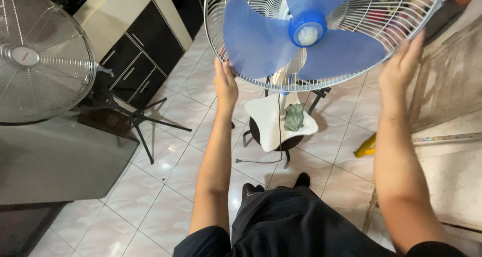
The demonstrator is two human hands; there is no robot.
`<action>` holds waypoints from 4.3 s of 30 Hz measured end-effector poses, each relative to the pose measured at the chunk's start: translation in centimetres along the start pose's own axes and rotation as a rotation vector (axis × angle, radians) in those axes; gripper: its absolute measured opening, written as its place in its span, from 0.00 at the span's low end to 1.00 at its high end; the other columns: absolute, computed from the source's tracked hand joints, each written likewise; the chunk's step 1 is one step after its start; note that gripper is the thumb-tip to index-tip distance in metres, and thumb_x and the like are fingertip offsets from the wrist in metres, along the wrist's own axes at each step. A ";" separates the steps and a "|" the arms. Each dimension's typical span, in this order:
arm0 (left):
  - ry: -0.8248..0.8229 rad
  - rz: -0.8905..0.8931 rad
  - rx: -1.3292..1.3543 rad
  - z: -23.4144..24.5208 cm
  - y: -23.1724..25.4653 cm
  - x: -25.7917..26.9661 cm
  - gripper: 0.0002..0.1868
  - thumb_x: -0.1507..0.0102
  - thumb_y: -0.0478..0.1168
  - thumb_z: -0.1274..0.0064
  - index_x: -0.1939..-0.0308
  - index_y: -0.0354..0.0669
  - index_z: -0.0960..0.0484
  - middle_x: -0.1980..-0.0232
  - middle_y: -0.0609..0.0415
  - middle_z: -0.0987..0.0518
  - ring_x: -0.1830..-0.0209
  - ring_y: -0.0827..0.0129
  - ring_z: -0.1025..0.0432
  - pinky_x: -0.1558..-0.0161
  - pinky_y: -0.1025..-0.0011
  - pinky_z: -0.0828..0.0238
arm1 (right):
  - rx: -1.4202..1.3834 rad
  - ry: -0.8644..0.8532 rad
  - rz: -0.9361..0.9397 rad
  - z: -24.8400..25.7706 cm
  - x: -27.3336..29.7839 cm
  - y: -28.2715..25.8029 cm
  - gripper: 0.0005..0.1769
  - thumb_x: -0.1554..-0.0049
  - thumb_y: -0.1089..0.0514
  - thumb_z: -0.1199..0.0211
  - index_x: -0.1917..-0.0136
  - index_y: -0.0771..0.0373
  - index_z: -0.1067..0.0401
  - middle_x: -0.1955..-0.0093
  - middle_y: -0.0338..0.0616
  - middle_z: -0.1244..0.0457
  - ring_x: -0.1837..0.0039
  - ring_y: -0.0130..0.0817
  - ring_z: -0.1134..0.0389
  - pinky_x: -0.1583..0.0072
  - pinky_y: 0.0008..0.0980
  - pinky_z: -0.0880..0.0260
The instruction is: The person removes the front grille of a standing electric fan, then reattaches it and uses a screwdriver to tighten the screws on the grille and neck. The fan remains assembled at the end of the clip.
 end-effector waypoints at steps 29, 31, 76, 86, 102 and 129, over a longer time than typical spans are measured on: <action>0.131 0.031 -0.025 -2.7 1.1 4.4 0.09 0.28 0.35 0.54 0.46 0.32 0.28 0.61 0.44 0.15 0.63 0.71 0.19 0.61 0.71 0.21 | -0.051 -0.127 -0.311 -3.9 5.9 -1.5 0.29 0.30 0.71 0.56 0.19 0.68 0.61 0.32 0.63 0.39 0.47 0.48 0.23 0.52 0.36 0.22; 0.110 0.010 0.021 -3.0 0.9 5.0 0.12 0.29 0.33 0.53 0.42 0.32 0.28 0.57 0.45 0.15 0.60 0.73 0.20 0.59 0.72 0.22 | -0.149 -0.174 -0.279 -3.6 6.0 -1.3 0.31 0.30 0.72 0.55 0.18 0.67 0.61 0.29 0.62 0.41 0.42 0.47 0.24 0.49 0.37 0.22; -0.095 0.441 0.473 -9.1 -5.5 7.5 0.13 0.29 0.38 0.52 0.48 0.28 0.30 0.56 0.44 0.19 0.61 0.63 0.20 0.59 0.67 0.17 | -0.420 -0.132 -0.411 -6.9 9.3 -1.6 0.16 0.30 0.64 0.47 0.31 0.68 0.42 0.45 0.53 0.31 0.54 0.38 0.25 0.55 0.35 0.20; 0.184 -0.290 0.002 2.8 6.6 -4.2 0.16 0.27 0.37 0.54 0.36 0.35 0.24 0.44 0.48 0.19 0.53 0.74 0.21 0.56 0.74 0.21 | -0.431 -0.220 -0.379 -7.1 9.9 -0.7 0.18 0.29 0.67 0.51 0.27 0.70 0.46 0.32 0.56 0.40 0.43 0.43 0.27 0.48 0.37 0.22; 0.125 -0.245 -0.359 4.0 15.5 -9.1 0.06 0.36 0.37 0.36 0.61 0.38 0.15 0.64 0.55 0.16 0.67 0.74 0.19 0.62 0.75 0.21 | -0.405 -0.179 -0.355 -7.2 10.1 -0.8 0.15 0.28 0.66 0.51 0.31 0.73 0.45 0.41 0.58 0.36 0.52 0.42 0.26 0.52 0.37 0.19; 0.180 0.110 -0.318 0.9 5.9 1.1 0.07 0.36 0.36 0.42 0.58 0.35 0.18 0.70 0.50 0.16 0.72 0.69 0.22 0.66 0.72 0.27 | -1.204 -0.089 -0.950 -25.6 17.2 -2.5 0.06 0.40 0.68 0.37 0.49 0.68 0.31 0.48 0.46 0.34 0.44 0.36 0.29 0.36 0.36 0.24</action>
Point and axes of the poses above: each hand's wrist, its own x-axis away from the middle knuckle, its own z-axis out of the back of the hand, y = z × x, the point moved 2 cm from there along -x, towards the middle knuckle
